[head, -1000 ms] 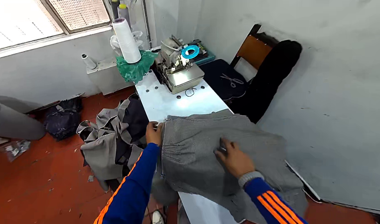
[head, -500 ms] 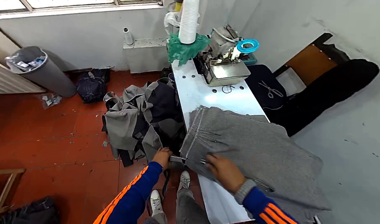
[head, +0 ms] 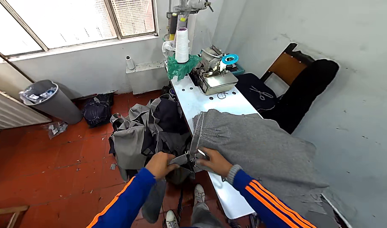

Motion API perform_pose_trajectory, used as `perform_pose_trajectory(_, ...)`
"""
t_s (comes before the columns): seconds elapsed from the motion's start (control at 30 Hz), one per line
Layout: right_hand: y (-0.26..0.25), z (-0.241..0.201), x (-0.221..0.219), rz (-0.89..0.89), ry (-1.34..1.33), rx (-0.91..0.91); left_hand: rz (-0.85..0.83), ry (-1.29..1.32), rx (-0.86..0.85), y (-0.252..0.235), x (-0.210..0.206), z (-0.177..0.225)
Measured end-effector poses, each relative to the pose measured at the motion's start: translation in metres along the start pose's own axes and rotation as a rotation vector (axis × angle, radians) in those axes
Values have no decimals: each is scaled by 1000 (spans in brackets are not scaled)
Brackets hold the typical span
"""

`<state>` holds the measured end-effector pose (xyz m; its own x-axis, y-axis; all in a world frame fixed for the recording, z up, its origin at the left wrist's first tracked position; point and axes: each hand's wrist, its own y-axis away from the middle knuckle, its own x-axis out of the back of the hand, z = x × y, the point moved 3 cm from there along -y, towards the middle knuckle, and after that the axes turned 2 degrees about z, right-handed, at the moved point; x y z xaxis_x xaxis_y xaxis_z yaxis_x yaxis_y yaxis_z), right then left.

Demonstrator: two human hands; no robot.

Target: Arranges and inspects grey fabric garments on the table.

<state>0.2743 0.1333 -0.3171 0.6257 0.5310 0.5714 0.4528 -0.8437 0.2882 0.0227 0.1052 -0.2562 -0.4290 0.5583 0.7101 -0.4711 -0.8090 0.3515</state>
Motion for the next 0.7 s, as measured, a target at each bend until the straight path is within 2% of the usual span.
perform_pose_trajectory(0.1,18,-25,-16,-127,-99,80,169,100,-337,56,50,39)
perform_pose_trajectory(0.2,17,-43,-58,-140,-113,111,278,187,-670,99,96,78)
perform_pose_trajectory(0.27,24,-55,-85,-109,-180,56,347,209,-728,112,119,84)
perform_pose_trajectory(0.33,41,-65,-87,-99,-158,-45,491,202,-689,117,137,73)
perform_pose_trajectory(0.4,78,-60,-53,-7,-88,-33,642,214,-613,124,146,64)
perform_pose_trajectory(0.5,176,-56,50,439,-9,113,679,338,-533,135,139,70)
perform_pose_trajectory(0.53,212,-60,89,532,55,124,666,399,-526,130,131,77)
perform_pose_trajectory(0.63,284,-72,183,609,243,6,746,492,-435,85,112,108)
perform_pose_trajectory(0.7,283,-66,227,694,392,-103,852,542,-326,22,103,120)
